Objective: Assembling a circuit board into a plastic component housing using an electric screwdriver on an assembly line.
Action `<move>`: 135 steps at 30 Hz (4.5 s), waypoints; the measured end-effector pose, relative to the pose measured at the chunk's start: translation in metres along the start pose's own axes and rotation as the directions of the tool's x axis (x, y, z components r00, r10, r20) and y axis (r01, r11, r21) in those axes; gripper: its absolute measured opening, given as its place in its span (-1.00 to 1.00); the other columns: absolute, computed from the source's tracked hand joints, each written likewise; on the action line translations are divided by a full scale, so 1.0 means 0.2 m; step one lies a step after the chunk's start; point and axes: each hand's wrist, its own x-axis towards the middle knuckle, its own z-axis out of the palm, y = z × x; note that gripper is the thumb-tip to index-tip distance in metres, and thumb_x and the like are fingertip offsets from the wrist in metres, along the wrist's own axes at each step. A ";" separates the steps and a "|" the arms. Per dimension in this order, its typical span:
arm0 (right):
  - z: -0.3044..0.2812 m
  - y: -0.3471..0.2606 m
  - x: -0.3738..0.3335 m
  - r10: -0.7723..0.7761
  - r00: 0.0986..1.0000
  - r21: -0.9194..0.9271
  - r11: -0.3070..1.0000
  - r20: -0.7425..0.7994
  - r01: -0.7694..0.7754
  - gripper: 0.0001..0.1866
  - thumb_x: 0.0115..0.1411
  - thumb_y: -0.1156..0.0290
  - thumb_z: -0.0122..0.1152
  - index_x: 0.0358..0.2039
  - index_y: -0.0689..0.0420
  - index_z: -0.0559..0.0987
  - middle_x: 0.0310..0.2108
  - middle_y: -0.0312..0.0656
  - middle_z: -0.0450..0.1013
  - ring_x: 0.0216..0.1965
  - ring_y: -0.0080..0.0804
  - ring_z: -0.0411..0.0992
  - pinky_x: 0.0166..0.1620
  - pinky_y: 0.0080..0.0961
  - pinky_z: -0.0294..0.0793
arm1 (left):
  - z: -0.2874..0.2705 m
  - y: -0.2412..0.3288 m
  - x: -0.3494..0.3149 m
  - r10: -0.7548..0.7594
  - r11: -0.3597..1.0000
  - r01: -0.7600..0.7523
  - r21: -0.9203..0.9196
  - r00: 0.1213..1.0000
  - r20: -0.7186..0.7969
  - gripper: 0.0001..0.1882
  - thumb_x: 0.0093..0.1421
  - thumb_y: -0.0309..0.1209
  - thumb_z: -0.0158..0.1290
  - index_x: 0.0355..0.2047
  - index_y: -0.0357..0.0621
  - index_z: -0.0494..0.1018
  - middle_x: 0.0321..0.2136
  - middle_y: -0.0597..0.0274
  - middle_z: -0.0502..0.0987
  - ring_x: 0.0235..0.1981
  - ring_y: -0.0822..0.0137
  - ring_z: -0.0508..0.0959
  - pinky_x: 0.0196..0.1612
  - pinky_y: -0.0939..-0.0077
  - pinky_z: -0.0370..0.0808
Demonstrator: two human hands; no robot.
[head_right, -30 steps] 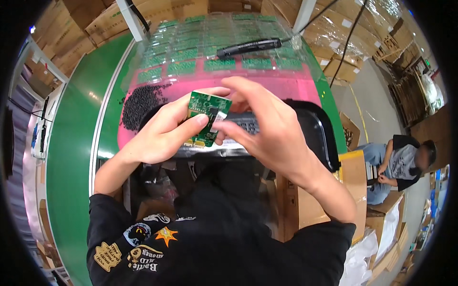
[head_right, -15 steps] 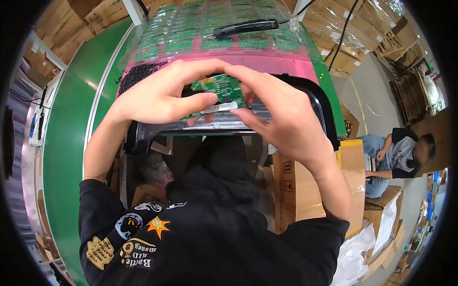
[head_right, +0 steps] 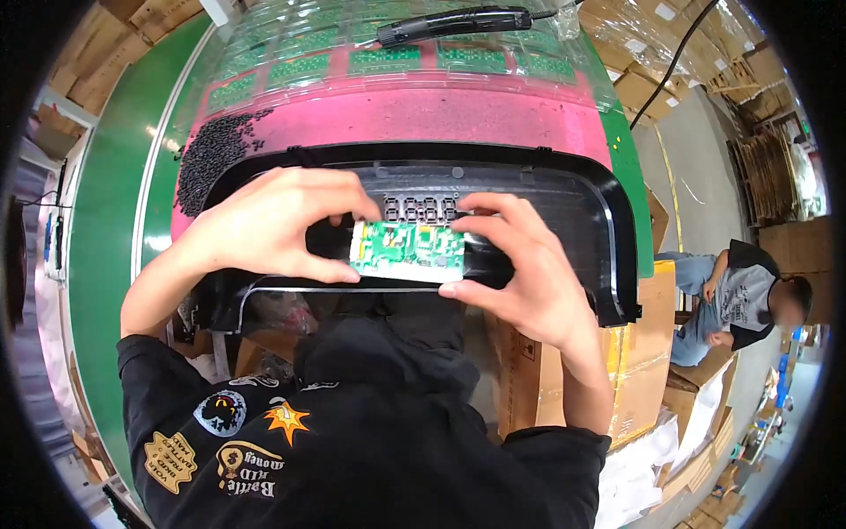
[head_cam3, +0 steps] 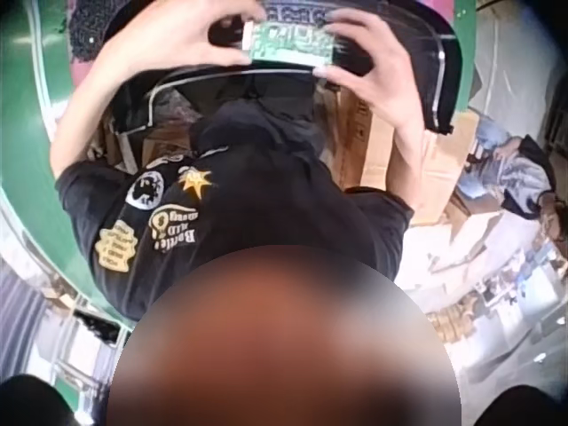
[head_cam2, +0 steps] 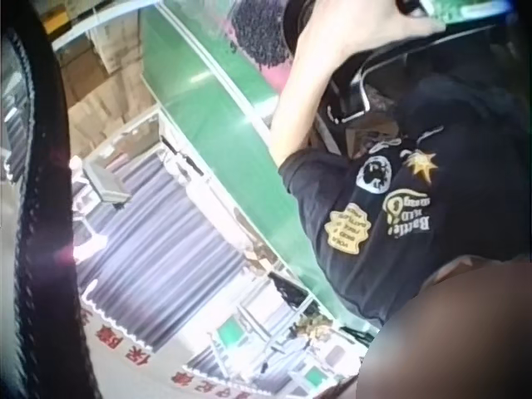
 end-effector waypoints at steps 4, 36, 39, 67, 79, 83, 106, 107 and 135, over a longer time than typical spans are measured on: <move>0.03 0.08 0.08 0.060 0.997 -0.003 0.998 0.040 -0.060 -0.45 -0.14 0.36 0.51 -0.09 0.20 0.55 0.04 -0.10 0.37 0.11 -0.10 0.29 0.16 -0.28 0.28 | 0.06 -0.09 0.04 -0.047 0.999 0.048 0.006 0.999 -0.026 -0.47 -0.06 -0.23 0.33 -0.12 -0.23 0.47 -0.20 0.15 0.49 -0.23 0.13 0.56 -0.19 0.31 0.53; -0.02 -0.02 0.11 0.075 0.922 -0.029 0.995 -0.380 -0.093 -0.42 -0.10 0.55 0.32 0.02 0.19 0.42 -0.09 -0.16 0.23 -0.02 -0.35 0.22 0.07 -0.52 0.17 | -0.21 -0.22 -0.15 -0.057 0.968 0.207 0.143 0.734 -0.676 -0.79 0.11 -0.47 0.21 -0.24 -0.29 0.54 -0.52 0.14 0.57 -0.53 0.30 0.57 -0.43 0.49 0.51; -0.08 -0.08 0.32 0.170 0.935 0.125 0.983 -0.312 -0.137 -0.53 0.09 0.54 0.24 0.04 0.18 0.39 -0.33 -0.33 0.27 -0.39 -0.61 0.18 -0.25 -0.67 0.22 | -0.26 -0.45 -0.31 -0.279 0.870 0.410 0.275 0.868 -0.409 -0.67 -0.07 -0.58 0.27 -0.23 -0.30 0.54 -0.40 0.10 0.57 -0.38 0.25 0.56 -0.25 0.42 0.51; -0.17 -0.21 0.53 0.159 0.924 0.792 0.578 -0.347 0.198 -0.69 0.32 0.26 0.05 -0.03 0.16 0.37 -0.46 -0.33 0.32 -0.49 -0.58 0.30 -0.36 -0.57 0.35 | -0.18 -0.55 -0.24 -0.370 0.910 0.411 0.050 0.862 -0.348 -0.78 -0.14 -0.72 0.18 -0.40 -0.35 0.56 -0.48 -0.07 0.59 -0.39 0.05 0.62 -0.29 0.32 0.54; -0.04 -0.25 0.37 0.214 0.784 0.812 0.099 -0.582 0.576 -0.73 0.32 0.18 0.03 -0.20 0.14 0.38 -0.56 -0.44 0.21 -0.56 -0.67 0.15 -0.31 -0.61 0.21 | -0.18 -0.03 0.09 -0.069 0.858 -0.053 -0.511 0.974 -0.218 -0.88 -0.03 -0.66 0.23 -0.42 -0.32 0.58 -0.44 0.25 0.59 -0.42 0.50 0.56 -0.29 0.60 0.53; -0.05 -0.26 0.35 0.166 0.794 0.808 0.032 -0.585 0.589 -0.72 0.30 0.19 0.06 -0.19 0.16 0.36 -0.57 -0.45 0.22 -0.58 -0.70 0.16 -0.32 -0.62 0.23 | -0.14 -0.03 0.15 -0.082 0.776 0.019 -0.631 0.994 -0.071 -0.86 0.05 -0.62 0.23 -0.35 -0.31 0.55 -0.42 0.27 0.58 -0.38 0.51 0.56 -0.24 0.60 0.54; 0.00 -0.27 0.31 0.012 0.730 0.711 0.237 -0.683 0.661 -0.60 0.08 0.20 0.31 -0.19 0.05 0.34 -0.57 -0.47 0.30 -0.60 -0.70 0.25 -0.29 -0.61 0.24 | 0.03 -0.12 0.19 0.208 0.933 -0.274 -0.233 0.940 -0.272 -0.83 0.08 -0.66 0.14 -0.29 -0.37 0.44 -0.44 0.04 0.53 -0.41 0.13 0.61 -0.35 0.36 0.53; 0.00 -0.27 0.30 0.013 0.731 0.711 0.246 -0.682 0.659 -0.60 0.08 0.20 0.31 -0.19 0.05 0.35 -0.57 -0.48 0.30 -0.60 -0.70 0.25 -0.29 -0.61 0.24 | 0.03 -0.12 0.19 0.210 0.932 -0.281 -0.230 0.934 -0.290 -0.83 0.08 -0.67 0.13 -0.29 -0.37 0.44 -0.44 0.03 0.53 -0.42 0.12 0.61 -0.35 0.35 0.53; -0.09 0.05 0.36 0.149 0.833 0.718 0.601 -0.532 0.351 -0.65 0.30 0.11 -0.03 -0.09 0.11 0.44 -0.56 -0.36 0.28 -0.59 -0.59 0.15 -0.37 -0.53 0.19 | 0.07 -0.14 0.19 0.077 0.988 -0.091 -0.122 0.991 -0.113 -0.89 0.14 -0.49 0.13 -0.37 -0.28 0.46 -0.53 0.09 0.53 -0.48 0.02 0.54 -0.38 0.22 0.47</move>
